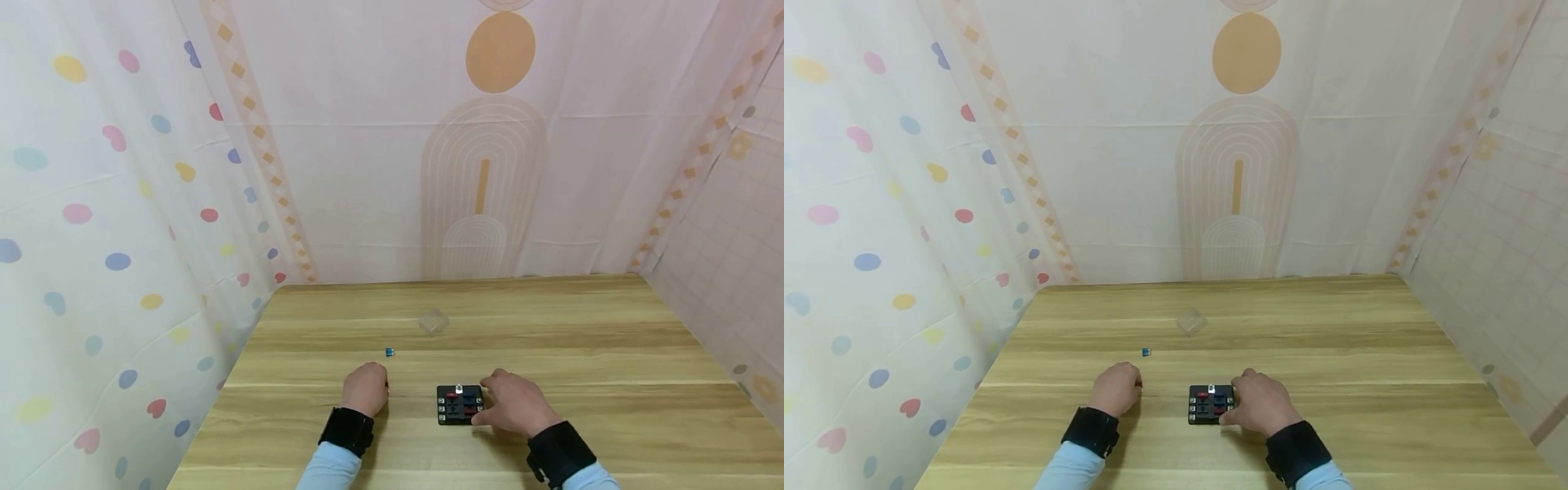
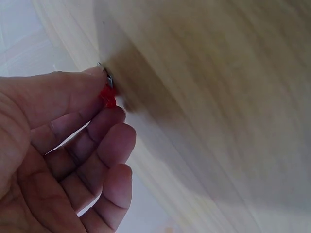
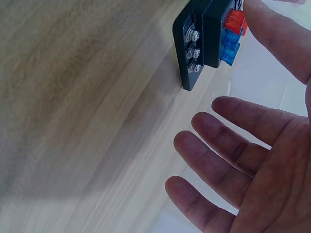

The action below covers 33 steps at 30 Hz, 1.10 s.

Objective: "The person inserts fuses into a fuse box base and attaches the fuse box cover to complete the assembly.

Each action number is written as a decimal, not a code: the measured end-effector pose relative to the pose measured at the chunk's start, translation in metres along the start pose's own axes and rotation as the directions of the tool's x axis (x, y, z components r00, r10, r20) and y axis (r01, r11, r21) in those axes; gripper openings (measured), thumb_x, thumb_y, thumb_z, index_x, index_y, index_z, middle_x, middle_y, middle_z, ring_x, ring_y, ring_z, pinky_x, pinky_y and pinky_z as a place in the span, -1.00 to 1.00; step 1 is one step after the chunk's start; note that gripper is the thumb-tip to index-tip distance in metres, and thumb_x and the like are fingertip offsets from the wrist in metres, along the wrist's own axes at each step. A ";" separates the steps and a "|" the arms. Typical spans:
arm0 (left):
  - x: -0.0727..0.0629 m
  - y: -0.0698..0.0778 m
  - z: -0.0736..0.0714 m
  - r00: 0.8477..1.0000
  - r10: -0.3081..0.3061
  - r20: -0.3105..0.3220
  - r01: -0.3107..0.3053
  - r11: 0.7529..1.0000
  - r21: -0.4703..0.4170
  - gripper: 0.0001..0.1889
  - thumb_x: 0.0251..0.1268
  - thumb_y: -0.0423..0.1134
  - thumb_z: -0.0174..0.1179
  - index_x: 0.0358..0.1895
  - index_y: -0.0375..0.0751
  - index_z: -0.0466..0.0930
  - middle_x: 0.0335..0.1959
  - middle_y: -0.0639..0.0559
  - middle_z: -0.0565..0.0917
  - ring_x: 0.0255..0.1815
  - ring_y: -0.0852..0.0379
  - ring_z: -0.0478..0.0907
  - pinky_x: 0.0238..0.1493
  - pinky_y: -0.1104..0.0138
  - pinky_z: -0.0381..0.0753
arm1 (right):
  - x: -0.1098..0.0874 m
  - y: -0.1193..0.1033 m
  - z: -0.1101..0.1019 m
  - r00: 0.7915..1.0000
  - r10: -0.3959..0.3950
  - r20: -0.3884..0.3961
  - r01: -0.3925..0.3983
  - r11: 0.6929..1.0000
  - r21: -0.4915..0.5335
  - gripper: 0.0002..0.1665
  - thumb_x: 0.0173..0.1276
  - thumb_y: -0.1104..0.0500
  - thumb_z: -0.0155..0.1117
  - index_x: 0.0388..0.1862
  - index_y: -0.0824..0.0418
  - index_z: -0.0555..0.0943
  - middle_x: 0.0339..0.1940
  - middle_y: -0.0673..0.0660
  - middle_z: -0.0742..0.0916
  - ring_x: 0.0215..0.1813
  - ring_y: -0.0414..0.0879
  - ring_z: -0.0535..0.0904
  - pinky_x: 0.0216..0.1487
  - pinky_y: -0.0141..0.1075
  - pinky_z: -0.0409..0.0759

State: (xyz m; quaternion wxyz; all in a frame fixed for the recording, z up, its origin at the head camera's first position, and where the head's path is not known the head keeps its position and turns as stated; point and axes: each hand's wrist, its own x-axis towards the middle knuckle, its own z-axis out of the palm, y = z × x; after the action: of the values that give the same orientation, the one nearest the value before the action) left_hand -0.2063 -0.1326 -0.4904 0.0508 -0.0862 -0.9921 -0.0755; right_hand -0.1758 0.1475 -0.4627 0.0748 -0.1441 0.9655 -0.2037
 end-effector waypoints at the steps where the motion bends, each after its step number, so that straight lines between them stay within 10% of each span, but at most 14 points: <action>1: 0.000 0.000 0.000 1.000 0.002 -0.003 -0.002 1.000 0.001 -0.83 0.08 -0.42 0.40 -0.58 -0.16 0.64 -0.55 0.08 0.58 -0.52 0.16 0.53 -0.50 0.29 0.56 | 0.000 0.000 0.000 1.000 -0.001 -0.001 0.001 1.000 0.000 -0.19 -0.08 -0.12 0.65 0.08 0.33 0.66 -0.02 0.21 0.67 -0.07 0.08 0.61 0.00 0.07 0.57; 33: 0.001 -0.003 -0.001 0.997 0.070 -0.013 -0.071 0.994 -0.085 -0.80 0.03 -0.49 0.39 -0.61 -0.16 0.65 -0.62 0.09 0.59 -0.59 0.16 0.49 -0.50 0.31 0.53 | -0.001 0.000 0.000 1.000 -0.006 -0.006 0.005 1.000 -0.020 -0.18 -0.06 -0.13 0.64 0.09 0.33 0.65 -0.02 0.22 0.67 -0.02 0.13 0.61 -0.01 0.08 0.57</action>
State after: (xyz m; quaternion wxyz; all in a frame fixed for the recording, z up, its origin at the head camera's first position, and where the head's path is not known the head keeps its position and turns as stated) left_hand -0.2076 -0.1359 -0.4894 0.0545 -0.1229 -0.9840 -0.1166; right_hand -0.1750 0.1479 -0.4624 0.0697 -0.1469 0.9673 -0.1947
